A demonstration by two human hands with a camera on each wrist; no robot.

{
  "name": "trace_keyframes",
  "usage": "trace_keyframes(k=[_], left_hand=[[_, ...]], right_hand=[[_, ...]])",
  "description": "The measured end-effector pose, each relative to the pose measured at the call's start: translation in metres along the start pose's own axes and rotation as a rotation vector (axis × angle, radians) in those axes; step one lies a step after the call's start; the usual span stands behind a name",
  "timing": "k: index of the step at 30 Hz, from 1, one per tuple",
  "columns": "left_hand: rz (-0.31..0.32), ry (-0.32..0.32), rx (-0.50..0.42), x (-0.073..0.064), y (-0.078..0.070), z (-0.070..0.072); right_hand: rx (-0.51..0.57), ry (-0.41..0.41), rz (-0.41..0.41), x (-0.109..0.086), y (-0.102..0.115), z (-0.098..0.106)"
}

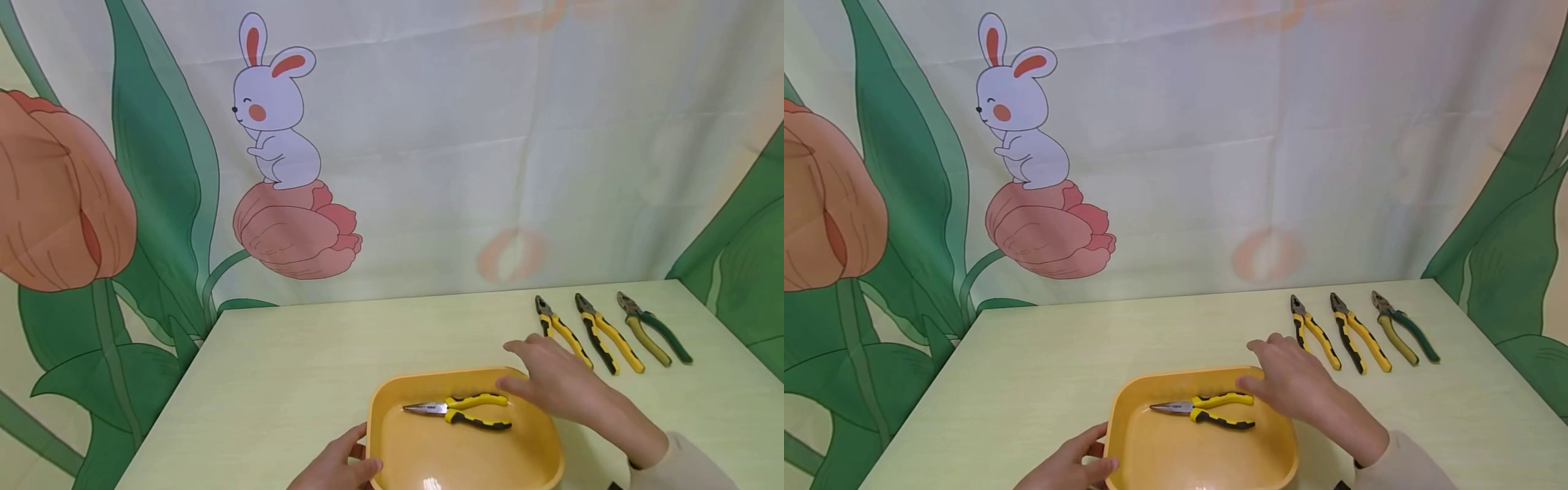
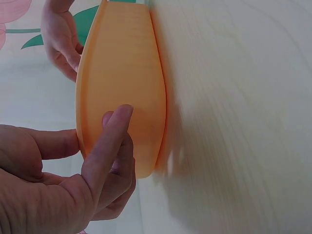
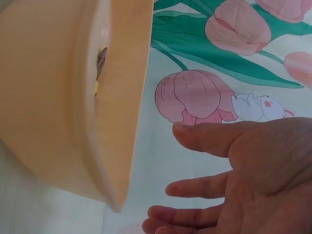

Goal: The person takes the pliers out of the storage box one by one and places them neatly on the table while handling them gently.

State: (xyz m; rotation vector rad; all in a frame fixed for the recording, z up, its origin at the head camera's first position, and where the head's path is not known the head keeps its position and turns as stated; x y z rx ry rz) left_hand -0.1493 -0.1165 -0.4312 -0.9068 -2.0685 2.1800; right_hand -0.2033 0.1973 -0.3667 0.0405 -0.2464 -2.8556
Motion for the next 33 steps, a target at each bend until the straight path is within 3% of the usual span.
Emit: trace_keyframes(k=[16,33], left_hand=[[0.014,-0.021,0.024,0.001,-0.001,-0.001],[0.01,-0.042,0.053,0.002,0.0,-0.002]], right_hand=[[0.023,-0.002,0.073,-0.008,0.017,-0.003],[0.048,0.093,0.064,-0.006,0.034,-0.018]])
Point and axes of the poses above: each hand's wrist, its own x-axis towards the middle knuckle, its own z-axis out of the back of the hand, y = z × x, the point moved 3 cm from there along x, towards the middle knuckle, and after that the axes turned 11 degrees about -x, right-handed, at the moved point
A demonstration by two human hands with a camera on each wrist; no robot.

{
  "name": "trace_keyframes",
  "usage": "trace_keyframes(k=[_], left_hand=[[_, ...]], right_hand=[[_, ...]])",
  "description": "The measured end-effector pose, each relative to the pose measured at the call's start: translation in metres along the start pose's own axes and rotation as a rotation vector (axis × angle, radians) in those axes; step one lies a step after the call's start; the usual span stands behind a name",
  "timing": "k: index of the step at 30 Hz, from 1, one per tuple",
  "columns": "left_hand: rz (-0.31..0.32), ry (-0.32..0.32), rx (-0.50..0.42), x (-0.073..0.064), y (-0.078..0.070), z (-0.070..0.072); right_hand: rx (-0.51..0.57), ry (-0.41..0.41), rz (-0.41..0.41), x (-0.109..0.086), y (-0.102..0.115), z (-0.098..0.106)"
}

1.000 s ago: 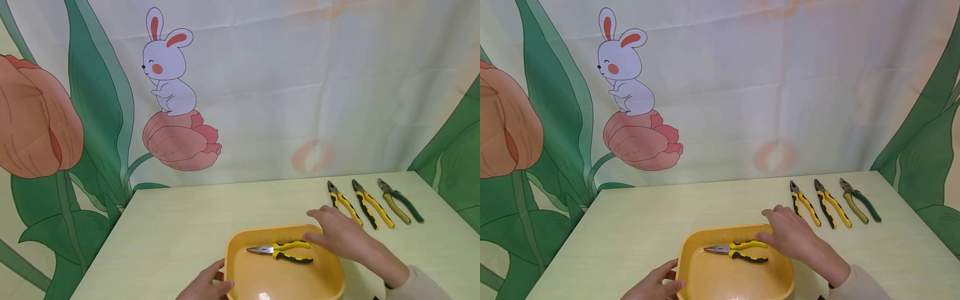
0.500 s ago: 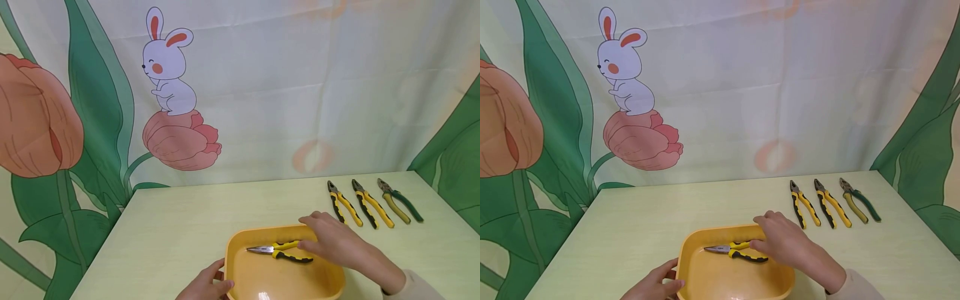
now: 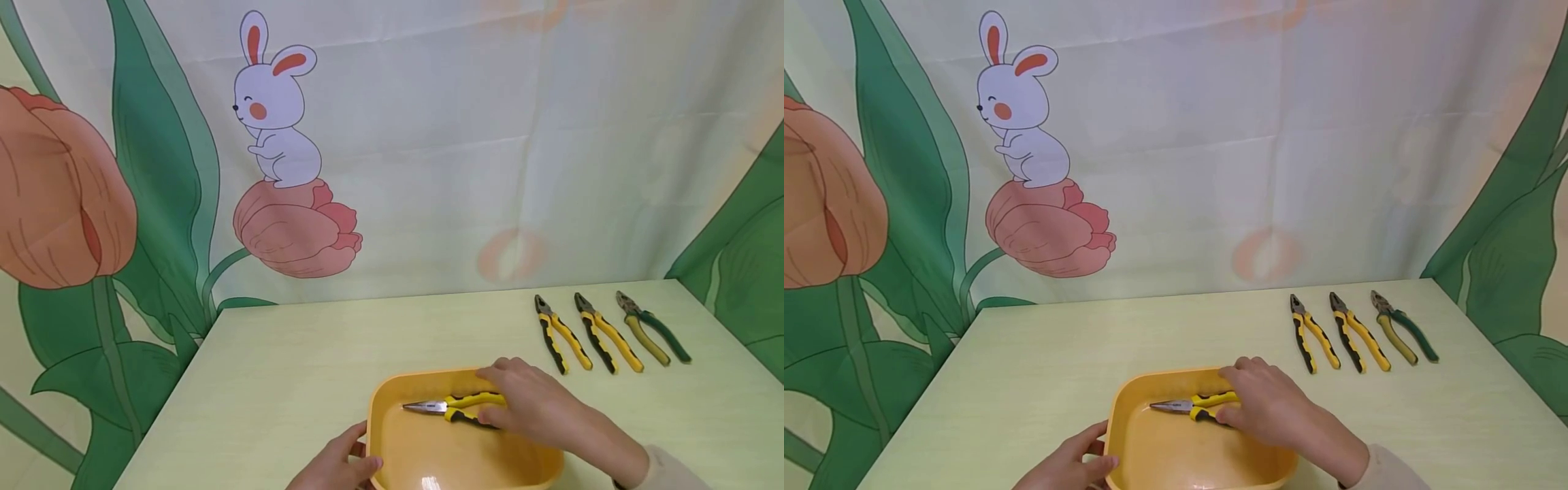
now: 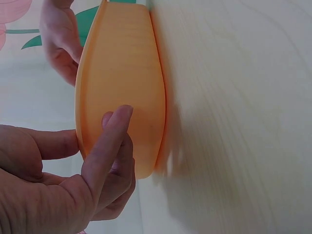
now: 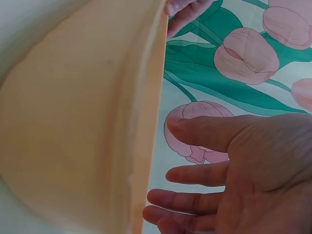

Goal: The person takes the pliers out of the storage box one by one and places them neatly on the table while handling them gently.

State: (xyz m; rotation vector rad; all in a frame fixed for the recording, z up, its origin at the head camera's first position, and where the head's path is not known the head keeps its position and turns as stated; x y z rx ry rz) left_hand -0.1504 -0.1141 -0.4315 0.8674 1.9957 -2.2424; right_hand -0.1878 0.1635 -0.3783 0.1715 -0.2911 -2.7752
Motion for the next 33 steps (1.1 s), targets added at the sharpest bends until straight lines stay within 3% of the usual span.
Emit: trace_keyframes(k=[13,33], left_hand=[[-0.009,0.022,-0.021,-0.001,0.002,0.002],[-0.02,0.036,-0.036,-0.001,0.001,0.002]], right_hand=[[-0.023,0.011,0.022,0.006,0.0,-0.019],[-0.143,0.026,0.055,0.017,-0.005,-0.042]])
Point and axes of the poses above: each hand's wrist, its own x-axis towards the middle knuckle, its own z-axis out of the back of the hand, y = z × x, the point moved 3 cm from there along x, towards the middle knuckle, and after that the axes turned 11 degrees about -x, right-handed, at the moved point
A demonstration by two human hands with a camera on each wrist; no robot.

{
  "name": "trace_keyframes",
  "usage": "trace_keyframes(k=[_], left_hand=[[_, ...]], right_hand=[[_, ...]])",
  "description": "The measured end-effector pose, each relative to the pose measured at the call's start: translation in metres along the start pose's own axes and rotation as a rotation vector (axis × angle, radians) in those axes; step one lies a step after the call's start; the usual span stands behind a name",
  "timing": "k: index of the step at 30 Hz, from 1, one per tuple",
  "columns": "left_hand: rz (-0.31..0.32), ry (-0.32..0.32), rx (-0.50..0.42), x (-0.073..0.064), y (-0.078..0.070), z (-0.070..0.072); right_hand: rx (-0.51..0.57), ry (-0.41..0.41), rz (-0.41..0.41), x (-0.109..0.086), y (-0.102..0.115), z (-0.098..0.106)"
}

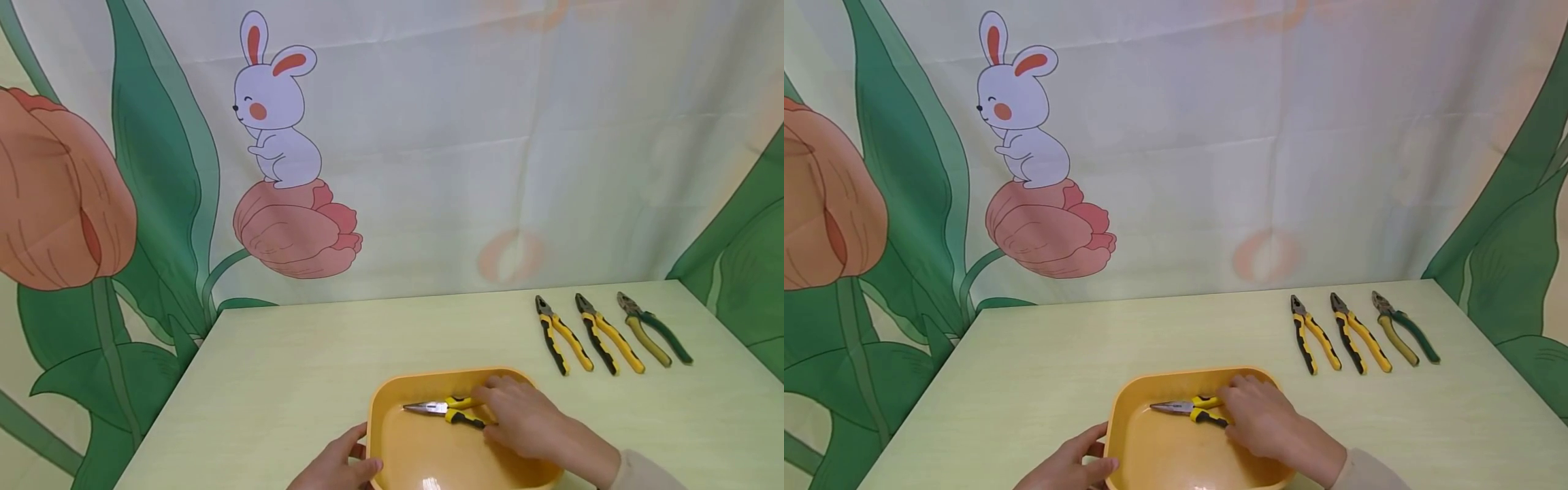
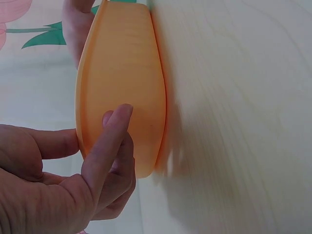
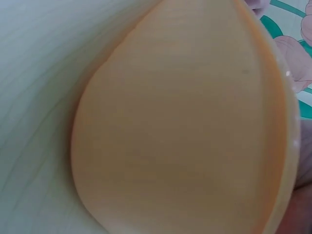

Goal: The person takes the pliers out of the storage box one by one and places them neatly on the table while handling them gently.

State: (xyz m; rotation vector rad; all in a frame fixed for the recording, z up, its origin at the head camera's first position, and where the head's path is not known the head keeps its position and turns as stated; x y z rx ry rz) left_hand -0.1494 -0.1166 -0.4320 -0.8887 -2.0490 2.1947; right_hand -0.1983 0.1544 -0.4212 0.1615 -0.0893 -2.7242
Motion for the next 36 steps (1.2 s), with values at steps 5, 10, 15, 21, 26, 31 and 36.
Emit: trace_keyframes(k=[5,10,15,21,26,31,36], left_hand=[[0.0,-0.001,0.009,0.0,0.0,0.0],[-0.006,0.006,0.004,0.001,0.001,0.001],[-0.011,0.016,-0.006,0.001,0.001,0.001],[-0.016,0.021,-0.016,0.001,0.001,0.001],[-0.012,0.008,-0.009,0.001,0.002,0.001],[-0.012,0.002,0.001,0.001,0.002,0.001],[-0.013,-0.004,0.001,0.0,0.001,0.0]], right_hand=[[-0.009,0.019,-0.026,0.003,0.0,-0.004],[-0.035,0.061,-0.048,0.006,0.001,-0.008],[-0.046,0.079,-0.052,0.008,0.001,-0.009],[-0.043,0.081,-0.049,0.006,0.002,-0.009],[-0.02,0.088,-0.052,0.004,0.001,-0.011],[-0.015,0.099,-0.06,0.004,-0.001,-0.012],[-0.027,0.097,-0.044,0.004,0.0,-0.012]])
Point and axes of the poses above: each hand's wrist, its own x-axis towards the middle knuckle, its own z-axis out of the back of the hand, y = z × x, the point moved 3 cm from there along x, towards the middle knuckle, and after that the axes turned 11 degrees about -x, right-handed, at the moved point
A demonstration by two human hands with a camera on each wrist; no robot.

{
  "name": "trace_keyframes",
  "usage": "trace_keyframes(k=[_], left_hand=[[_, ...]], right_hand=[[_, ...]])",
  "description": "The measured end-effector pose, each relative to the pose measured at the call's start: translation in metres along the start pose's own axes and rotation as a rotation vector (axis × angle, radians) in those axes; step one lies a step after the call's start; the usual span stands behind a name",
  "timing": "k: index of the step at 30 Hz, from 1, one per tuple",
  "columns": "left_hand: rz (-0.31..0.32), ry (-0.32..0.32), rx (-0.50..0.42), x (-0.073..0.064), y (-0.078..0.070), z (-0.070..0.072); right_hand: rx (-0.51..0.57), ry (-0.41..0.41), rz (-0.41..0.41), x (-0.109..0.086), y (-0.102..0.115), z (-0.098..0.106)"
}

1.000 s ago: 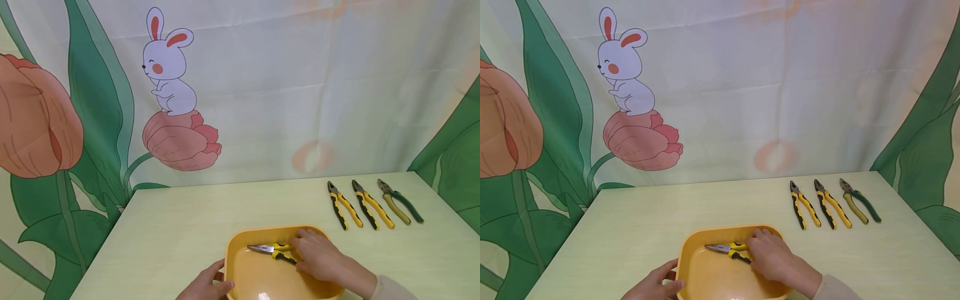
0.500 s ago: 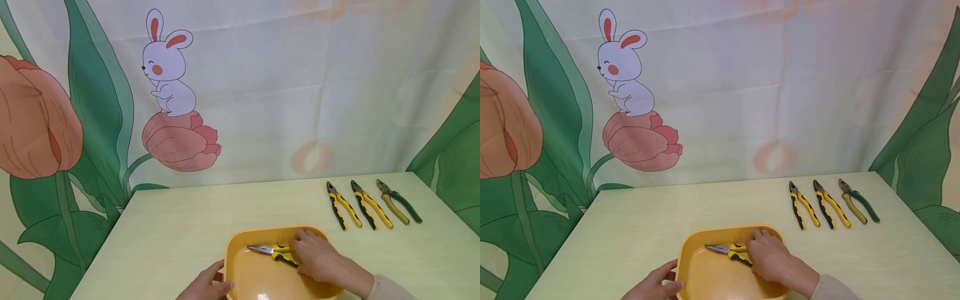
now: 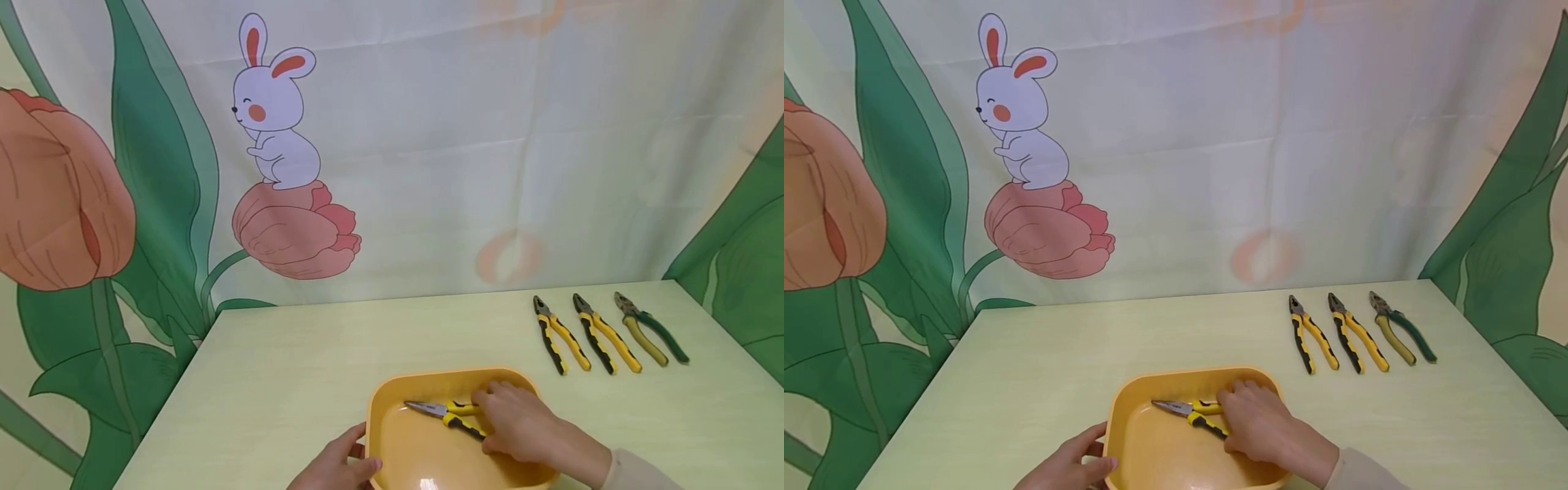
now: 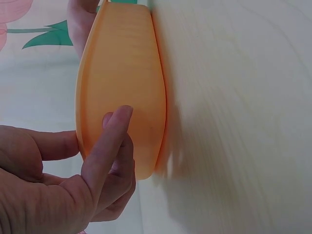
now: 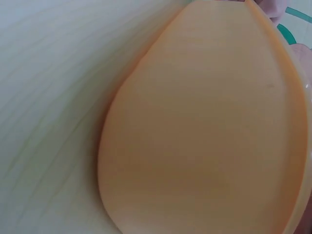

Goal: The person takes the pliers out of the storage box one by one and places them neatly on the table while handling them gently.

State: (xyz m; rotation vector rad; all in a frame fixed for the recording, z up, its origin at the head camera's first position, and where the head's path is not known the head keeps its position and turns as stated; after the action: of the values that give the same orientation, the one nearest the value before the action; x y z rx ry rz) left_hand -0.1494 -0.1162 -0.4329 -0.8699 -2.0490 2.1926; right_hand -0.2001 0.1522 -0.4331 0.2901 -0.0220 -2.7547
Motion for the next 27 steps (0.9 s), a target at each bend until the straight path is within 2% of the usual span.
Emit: trace_keyframes(k=[6,15,21,27], left_hand=[[0.015,-0.026,0.008,0.0,-0.001,-0.001],[0.007,-0.019,0.005,0.0,0.0,0.0],[-0.003,-0.011,0.009,0.0,0.0,0.001],[-0.011,-0.001,-0.003,-0.001,0.0,0.001]], right_hand=[[0.0,0.028,0.033,-0.004,0.004,0.003],[0.148,0.105,-0.017,-0.01,0.004,0.017],[0.132,0.157,0.008,-0.01,0.006,0.027],[0.047,0.121,0.091,-0.012,0.01,0.038]])
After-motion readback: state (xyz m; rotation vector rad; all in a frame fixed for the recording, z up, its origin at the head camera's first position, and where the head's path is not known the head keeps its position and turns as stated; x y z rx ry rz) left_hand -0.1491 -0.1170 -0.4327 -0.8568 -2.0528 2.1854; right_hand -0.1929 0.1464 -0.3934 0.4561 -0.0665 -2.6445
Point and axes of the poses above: each hand's wrist, its own x-axis towards the middle knuckle, its own z-axis out of the back of the hand, y = z × x, the point moved 3 cm from there along x, towards the middle knuckle, and after that the axes turned 11 degrees about -x, right-handed, at the moved point
